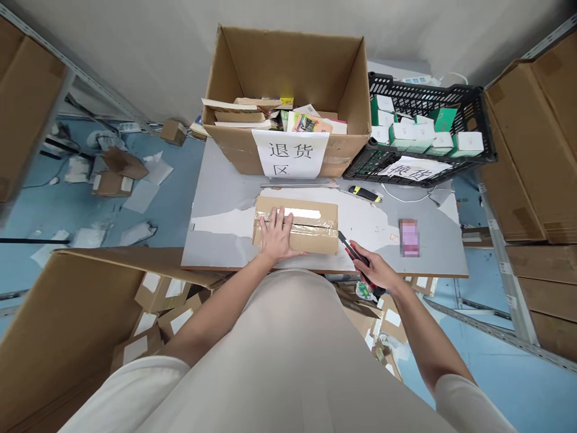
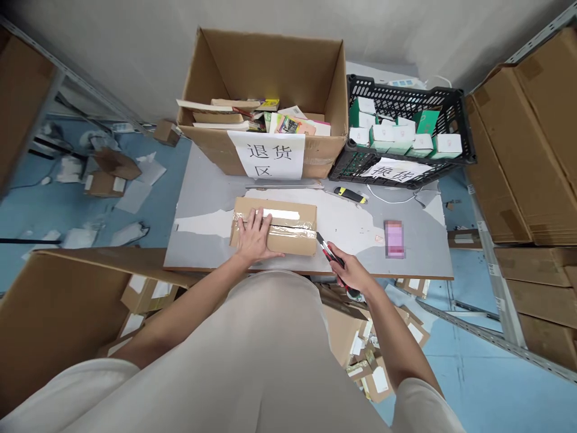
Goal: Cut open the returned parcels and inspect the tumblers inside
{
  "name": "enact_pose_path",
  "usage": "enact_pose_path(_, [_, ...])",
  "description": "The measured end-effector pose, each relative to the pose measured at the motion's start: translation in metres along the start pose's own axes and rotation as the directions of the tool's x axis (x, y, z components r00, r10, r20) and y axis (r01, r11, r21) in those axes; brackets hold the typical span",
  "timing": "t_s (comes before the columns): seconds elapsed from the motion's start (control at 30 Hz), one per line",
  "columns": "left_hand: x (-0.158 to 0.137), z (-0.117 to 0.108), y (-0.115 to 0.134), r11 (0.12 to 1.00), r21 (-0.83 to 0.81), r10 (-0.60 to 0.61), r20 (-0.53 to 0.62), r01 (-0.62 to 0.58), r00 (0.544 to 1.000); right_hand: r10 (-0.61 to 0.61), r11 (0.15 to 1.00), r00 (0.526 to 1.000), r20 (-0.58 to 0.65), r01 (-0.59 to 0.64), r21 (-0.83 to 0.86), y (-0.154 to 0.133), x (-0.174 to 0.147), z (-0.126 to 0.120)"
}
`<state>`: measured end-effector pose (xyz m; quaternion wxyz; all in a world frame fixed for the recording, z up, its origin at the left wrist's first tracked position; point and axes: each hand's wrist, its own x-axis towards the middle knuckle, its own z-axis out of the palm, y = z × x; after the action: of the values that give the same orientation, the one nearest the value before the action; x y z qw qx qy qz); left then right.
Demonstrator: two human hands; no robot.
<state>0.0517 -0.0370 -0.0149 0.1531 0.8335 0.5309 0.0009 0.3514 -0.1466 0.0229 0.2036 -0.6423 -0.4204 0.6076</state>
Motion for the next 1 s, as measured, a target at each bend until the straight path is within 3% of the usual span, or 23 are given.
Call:
enact_pose_path(0.3, [0.001,0.001,-0.001,1.000,0.004,0.018,-0.010,-0.018,1.000,-0.016,1.000,0.986,-0.167,0.016,0.002,0.035,-0.015,0.050])
enact_pose_path(0.4, [0.001,0.001,-0.002,0.999,-0.004,0.040,-0.027,-0.040,0.999,-0.044,0.999,0.967,-0.251,0.038,-0.027,0.041,-0.019,0.055])
enact_pose_path(0.57, [-0.003,-0.007,-0.004,0.992,-0.067,0.102,-0.109,-0.110,0.989,-0.133,0.979,0.836,-0.533,0.194,0.059,0.040,-0.009,0.036])
enact_pose_path(0.7, [-0.024,-0.012,-0.029,0.982,-0.175,0.027,-0.251,-0.073,0.968,-0.064,0.920,0.796,-0.602,0.281,0.274,0.045,0.021,0.035])
enact_pose_path(0.8, [-0.048,-0.002,-0.066,0.929,-0.364,-0.180,-0.312,0.058,0.933,-0.012,0.892,0.821,-0.571,0.267,0.364,0.051,0.040,0.045])
enact_pose_path(0.9, [-0.067,0.023,-0.098,0.816,-0.550,-0.311,-0.161,0.177,0.937,-0.042,0.878,0.881,-0.470,0.258,0.404,0.053,0.052,0.057])
enact_pose_path(1.0, [-0.070,0.052,-0.109,0.691,-0.695,-0.298,-0.020,0.201,0.954,-0.039,0.884,0.920,-0.390,0.213,0.415,0.051,0.061,0.067])
